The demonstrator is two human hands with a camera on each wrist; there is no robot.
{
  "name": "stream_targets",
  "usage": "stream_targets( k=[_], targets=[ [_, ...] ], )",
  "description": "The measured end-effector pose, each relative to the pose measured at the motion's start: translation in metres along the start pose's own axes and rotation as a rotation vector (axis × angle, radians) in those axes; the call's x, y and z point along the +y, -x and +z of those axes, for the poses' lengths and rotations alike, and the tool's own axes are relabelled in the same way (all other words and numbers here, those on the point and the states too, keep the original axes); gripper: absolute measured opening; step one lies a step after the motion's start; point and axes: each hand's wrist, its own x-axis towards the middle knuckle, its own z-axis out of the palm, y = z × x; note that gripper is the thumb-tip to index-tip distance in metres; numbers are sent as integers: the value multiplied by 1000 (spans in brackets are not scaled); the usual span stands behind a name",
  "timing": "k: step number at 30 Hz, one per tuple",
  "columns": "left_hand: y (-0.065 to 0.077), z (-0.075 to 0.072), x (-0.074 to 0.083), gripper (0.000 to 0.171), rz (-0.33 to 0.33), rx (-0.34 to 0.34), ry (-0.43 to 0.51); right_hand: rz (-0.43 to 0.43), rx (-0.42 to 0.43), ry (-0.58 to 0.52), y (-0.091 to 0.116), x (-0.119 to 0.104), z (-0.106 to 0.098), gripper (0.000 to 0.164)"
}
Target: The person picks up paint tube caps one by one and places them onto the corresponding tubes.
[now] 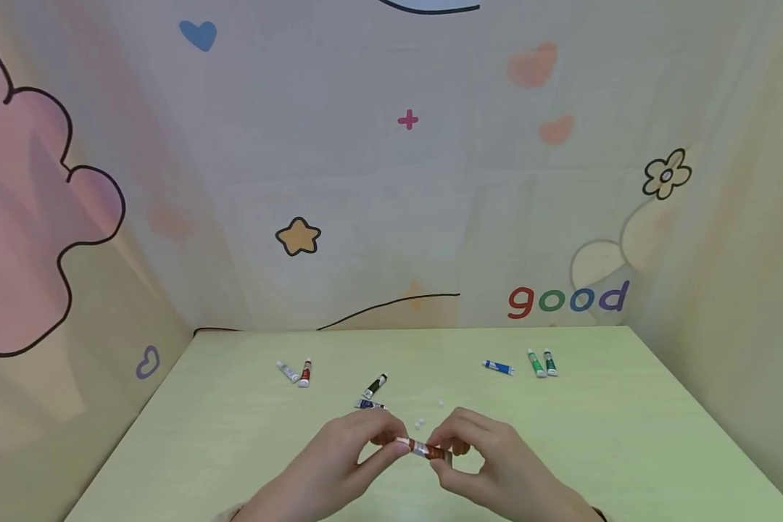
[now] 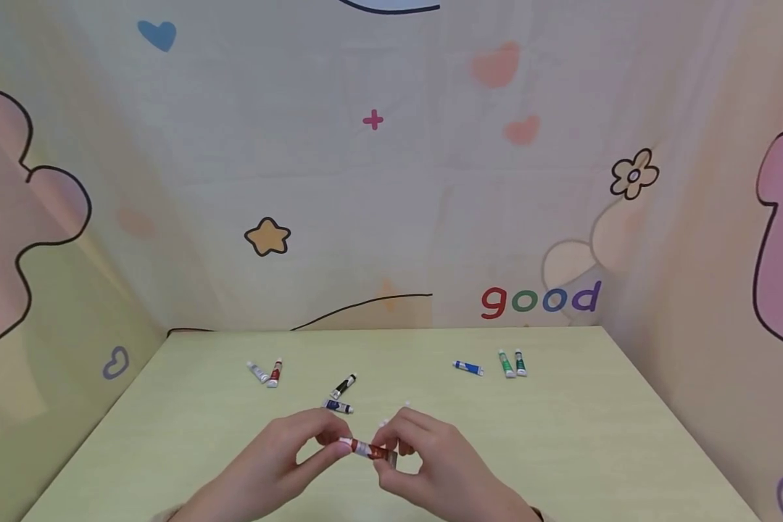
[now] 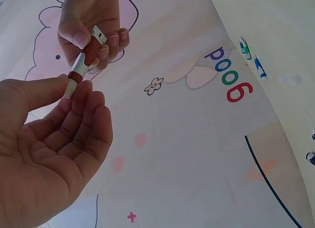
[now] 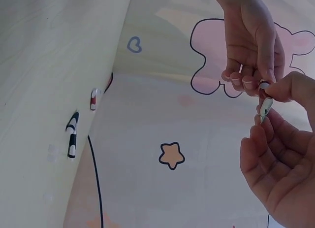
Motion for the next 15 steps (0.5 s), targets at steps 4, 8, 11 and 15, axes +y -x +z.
stream_targets(
  k=[4, 8, 11, 15],
  targets=[
    [0, -3, -3, 5, -84, -12, 19, -35, 17, 85, -3, -1, -1, 30],
    [0, -5, -6, 10, -195, -44, 49, -90, 39, 196, -5, 0, -1, 21],
    [1, -5, -7, 16, -221, -72, 87, -139, 52, 247, -6, 1, 0, 18],
    [2, -5, -7, 16, -180, -82, 84, -187, 72, 250, -8, 0, 3, 14]
  ],
)
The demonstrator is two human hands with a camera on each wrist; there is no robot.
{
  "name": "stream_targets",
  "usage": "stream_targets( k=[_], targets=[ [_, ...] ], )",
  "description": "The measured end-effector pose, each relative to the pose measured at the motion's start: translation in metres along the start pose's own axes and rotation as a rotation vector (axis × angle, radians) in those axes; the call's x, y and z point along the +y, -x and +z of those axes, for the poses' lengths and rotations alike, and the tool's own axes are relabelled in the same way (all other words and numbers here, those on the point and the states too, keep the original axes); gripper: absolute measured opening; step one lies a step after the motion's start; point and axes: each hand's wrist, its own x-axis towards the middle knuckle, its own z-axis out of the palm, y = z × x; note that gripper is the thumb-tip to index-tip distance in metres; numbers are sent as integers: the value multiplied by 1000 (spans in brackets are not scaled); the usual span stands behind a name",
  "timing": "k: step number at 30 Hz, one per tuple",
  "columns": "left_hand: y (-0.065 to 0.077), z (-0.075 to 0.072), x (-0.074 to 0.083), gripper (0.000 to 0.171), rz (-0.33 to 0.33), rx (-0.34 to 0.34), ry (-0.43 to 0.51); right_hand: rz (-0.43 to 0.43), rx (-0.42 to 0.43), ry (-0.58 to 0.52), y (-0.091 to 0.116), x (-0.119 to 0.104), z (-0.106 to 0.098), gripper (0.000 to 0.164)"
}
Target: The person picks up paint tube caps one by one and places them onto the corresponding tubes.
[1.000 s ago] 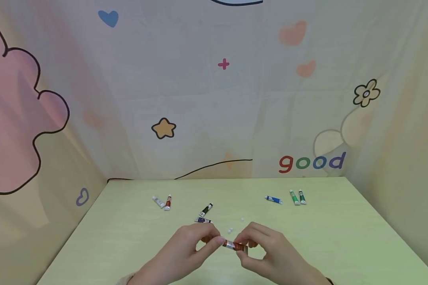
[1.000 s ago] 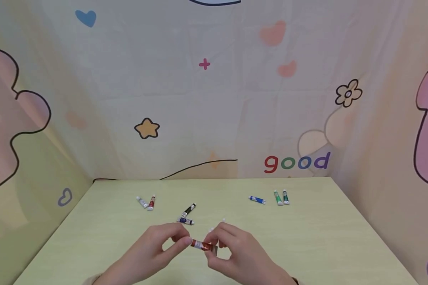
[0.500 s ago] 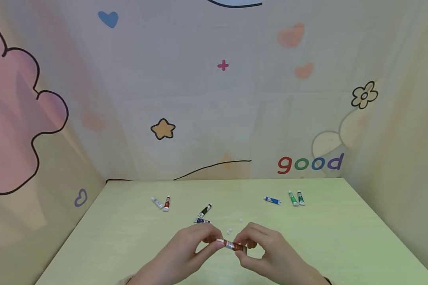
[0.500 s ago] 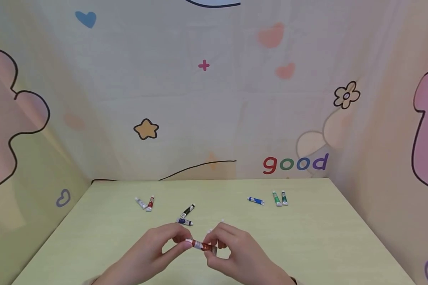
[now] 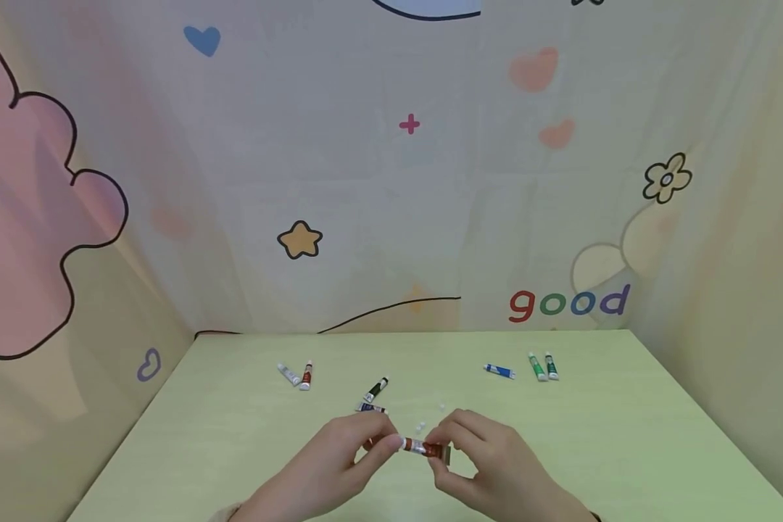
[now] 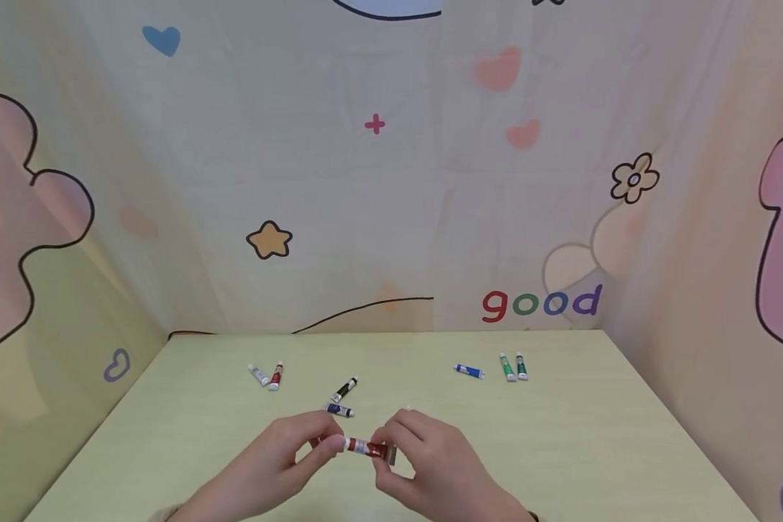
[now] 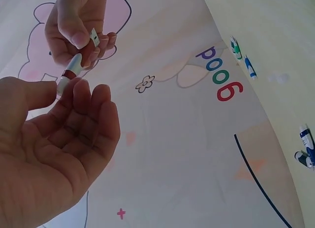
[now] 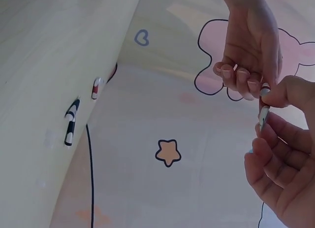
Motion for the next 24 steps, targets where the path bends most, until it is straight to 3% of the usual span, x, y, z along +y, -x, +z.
stream_targets(
  k=[3, 8, 14, 20, 24],
  targets=[
    [1, 2, 0, 12, 60, 21, -49, 3, 2, -34, 1, 0, 1, 17],
    [3, 5, 2, 10, 160, 71, -126, 116, -60, -168, 3, 0, -1, 26],
    [4, 5, 5, 5, 209, 82, -174, 184, -94, -294, 3, -2, -3, 29],
    [4, 4, 6, 8, 145, 85, -179, 227, -108, -264, 2, -2, -5, 32],
    [4, 5, 6, 12, 72, 67, -164, 72, -40, -118, -1, 0, -1, 25]
  ],
)
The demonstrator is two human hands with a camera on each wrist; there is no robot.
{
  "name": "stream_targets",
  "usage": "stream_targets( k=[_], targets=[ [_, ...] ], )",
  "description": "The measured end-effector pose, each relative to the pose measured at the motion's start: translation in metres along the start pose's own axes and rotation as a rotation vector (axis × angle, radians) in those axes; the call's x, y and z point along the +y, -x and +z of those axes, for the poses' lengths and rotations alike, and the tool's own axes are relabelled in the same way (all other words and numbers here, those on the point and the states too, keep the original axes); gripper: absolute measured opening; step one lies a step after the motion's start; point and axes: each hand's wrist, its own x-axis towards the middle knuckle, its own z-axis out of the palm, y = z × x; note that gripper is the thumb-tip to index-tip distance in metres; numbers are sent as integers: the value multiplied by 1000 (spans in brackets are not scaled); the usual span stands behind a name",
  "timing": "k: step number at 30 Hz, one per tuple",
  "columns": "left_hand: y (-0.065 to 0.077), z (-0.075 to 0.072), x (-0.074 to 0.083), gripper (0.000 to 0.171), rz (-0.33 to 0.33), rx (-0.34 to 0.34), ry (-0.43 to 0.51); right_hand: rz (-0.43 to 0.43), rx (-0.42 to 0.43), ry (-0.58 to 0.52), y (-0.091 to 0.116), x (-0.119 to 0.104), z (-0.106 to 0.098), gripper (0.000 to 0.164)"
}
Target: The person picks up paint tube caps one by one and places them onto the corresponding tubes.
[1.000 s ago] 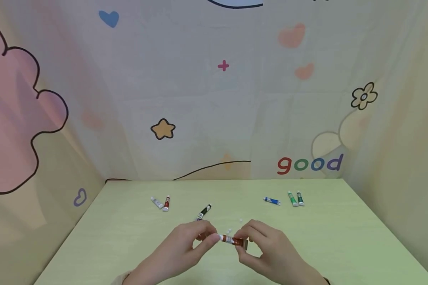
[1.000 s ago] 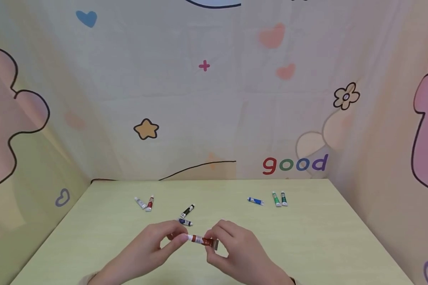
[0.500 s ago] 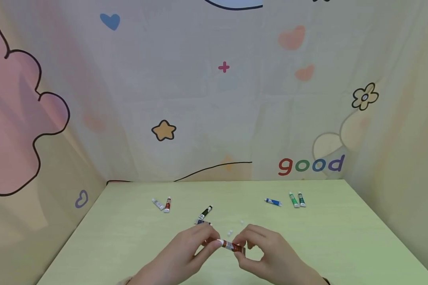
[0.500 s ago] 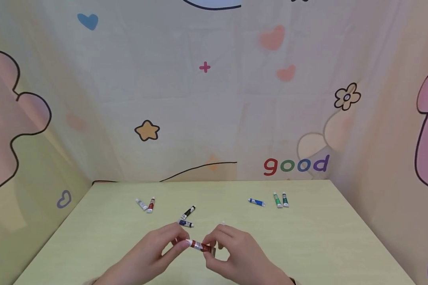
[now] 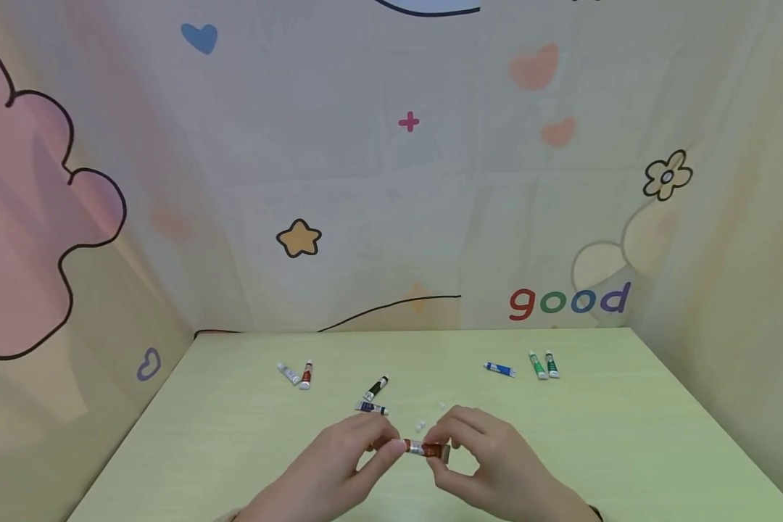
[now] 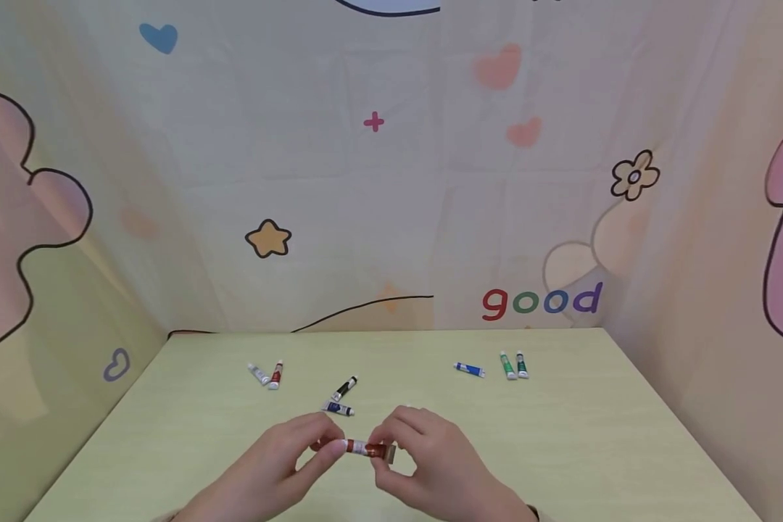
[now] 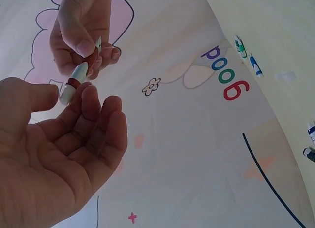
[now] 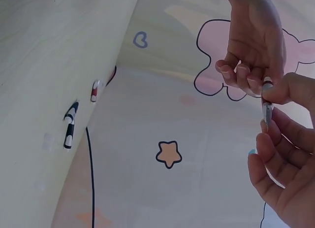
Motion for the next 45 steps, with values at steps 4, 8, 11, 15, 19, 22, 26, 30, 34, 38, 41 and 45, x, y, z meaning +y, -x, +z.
stream_targets(
  k=[4, 8, 11, 15, 19, 22, 26, 30, 34, 38, 41, 45],
  targets=[
    [0, 1, 0, 14, -25, -6, 12, -123, 74, 129, -3, 1, 5, 7],
    [1, 1, -1, 13, 2, 2, 21, -143, 76, 118, -3, 1, 7, 8],
    [2, 1, -2, 9, 67, 14, -2, -104, 43, 24, -2, 0, 7, 12],
    [3, 1, -1, 6, 161, 39, -62, -28, -1, -99, 0, -1, 6, 32],
    [3, 0, 0, 6, 183, 53, -85, -7, -25, -121, 1, -1, 6, 31],
    [3, -1, 1, 7, 159, 59, -57, -50, -3, -75, 0, 0, 7, 22],
    [4, -2, 1, 10, 132, 77, -26, -132, 39, -5, -1, 1, 8, 14],
    [3, -3, -1, 8, 154, 85, -23, -126, 23, -18, -1, 1, 7, 15],
    [1, -6, -4, 4, 242, 88, -42, -60, -30, -137, 0, 0, 4, 17],
    [-1, -8, -5, 3, 291, 94, -57, 23, -81, -251, 1, -1, -1, 26],
    [-2, -8, -5, 2, 274, 94, -41, 63, -84, -275, 1, -2, -3, 28],
    [0, -10, -7, 2, 128, 58, 40, 51, -27, -241, -2, -2, -1, 30]
  ],
)
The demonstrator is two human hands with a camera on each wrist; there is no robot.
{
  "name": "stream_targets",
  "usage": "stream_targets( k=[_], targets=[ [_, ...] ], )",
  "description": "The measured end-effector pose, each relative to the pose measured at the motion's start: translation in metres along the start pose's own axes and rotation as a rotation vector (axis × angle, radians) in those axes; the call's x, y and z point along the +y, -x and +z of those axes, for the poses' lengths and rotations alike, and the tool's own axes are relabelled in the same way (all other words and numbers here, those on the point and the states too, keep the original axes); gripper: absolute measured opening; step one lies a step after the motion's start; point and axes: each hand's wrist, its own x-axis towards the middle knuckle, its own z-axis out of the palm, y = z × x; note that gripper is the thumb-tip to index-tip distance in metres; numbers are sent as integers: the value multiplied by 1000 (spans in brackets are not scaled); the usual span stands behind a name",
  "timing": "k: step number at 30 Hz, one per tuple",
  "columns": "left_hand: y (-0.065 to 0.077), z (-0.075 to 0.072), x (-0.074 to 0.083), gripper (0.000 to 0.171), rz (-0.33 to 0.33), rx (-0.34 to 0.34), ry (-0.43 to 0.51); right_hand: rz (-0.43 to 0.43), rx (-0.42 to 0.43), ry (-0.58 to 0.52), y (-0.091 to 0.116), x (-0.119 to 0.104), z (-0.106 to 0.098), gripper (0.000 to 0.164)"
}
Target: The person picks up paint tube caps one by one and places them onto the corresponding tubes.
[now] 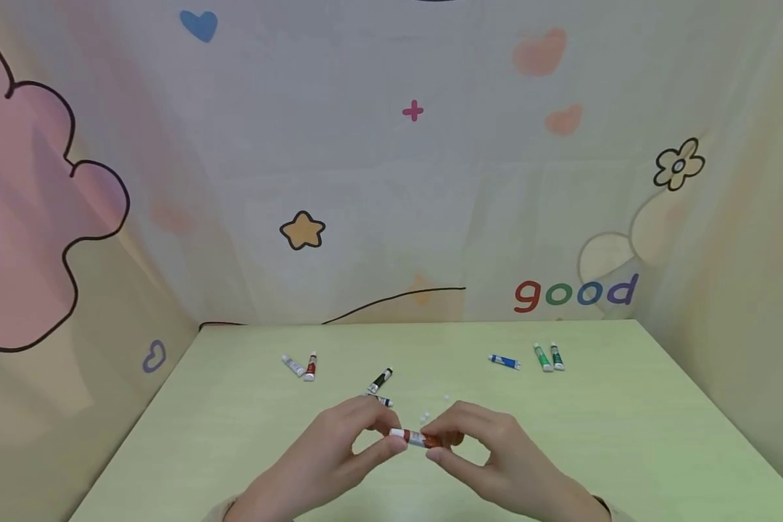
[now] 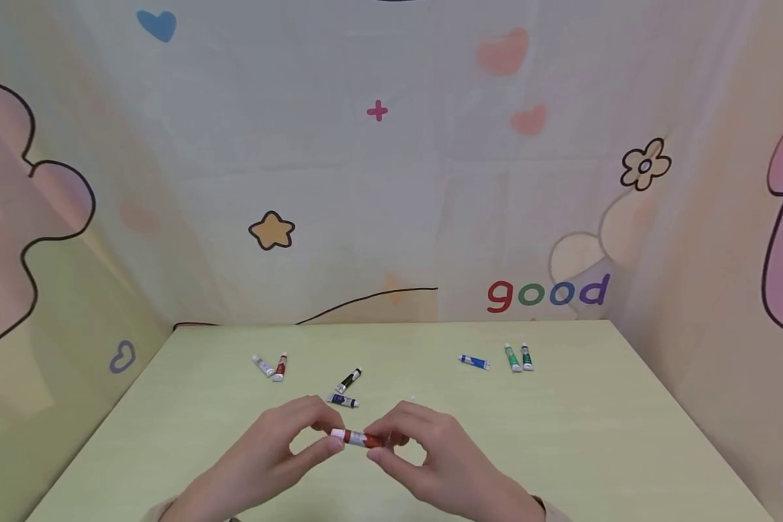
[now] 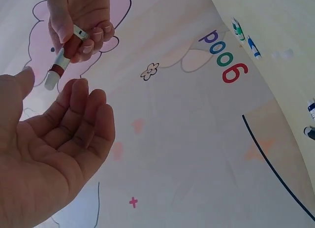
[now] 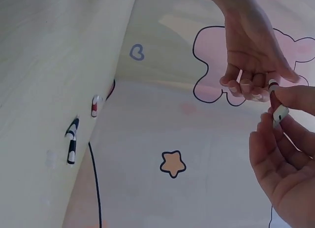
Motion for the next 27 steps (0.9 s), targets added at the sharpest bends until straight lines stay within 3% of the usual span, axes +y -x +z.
stream_targets(
  k=[4, 7, 11, 14, 18, 21, 24, 27],
  targets=[
    [1, -1, -1, 11, -186, -39, 73, -73, 76, 85, -2, 2, 3, 28],
    [0, 0, -3, 15, -230, -52, 100, -115, 106, 138, -3, 3, 6, 19],
    [-1, 3, -5, 14, -179, -45, 106, -166, 123, 190, -4, 3, 7, 16],
    [-2, 4, -5, 11, -97, -23, 78, -168, 116, 192, -4, 3, 7, 16],
    [-3, 4, -4, 5, 54, 9, -2, -84, 64, 92, -2, 2, 3, 18],
    [-3, 4, -3, 4, 125, 19, -49, -3, 25, 3, 0, 1, 1, 26],
    [-3, 3, -2, 4, 119, 12, -67, 21, 18, -10, 1, 1, 0, 27],
    [-1, 2, -3, 5, 54, -6, -56, -29, 39, 23, 1, 2, 2, 23]
  ],
)
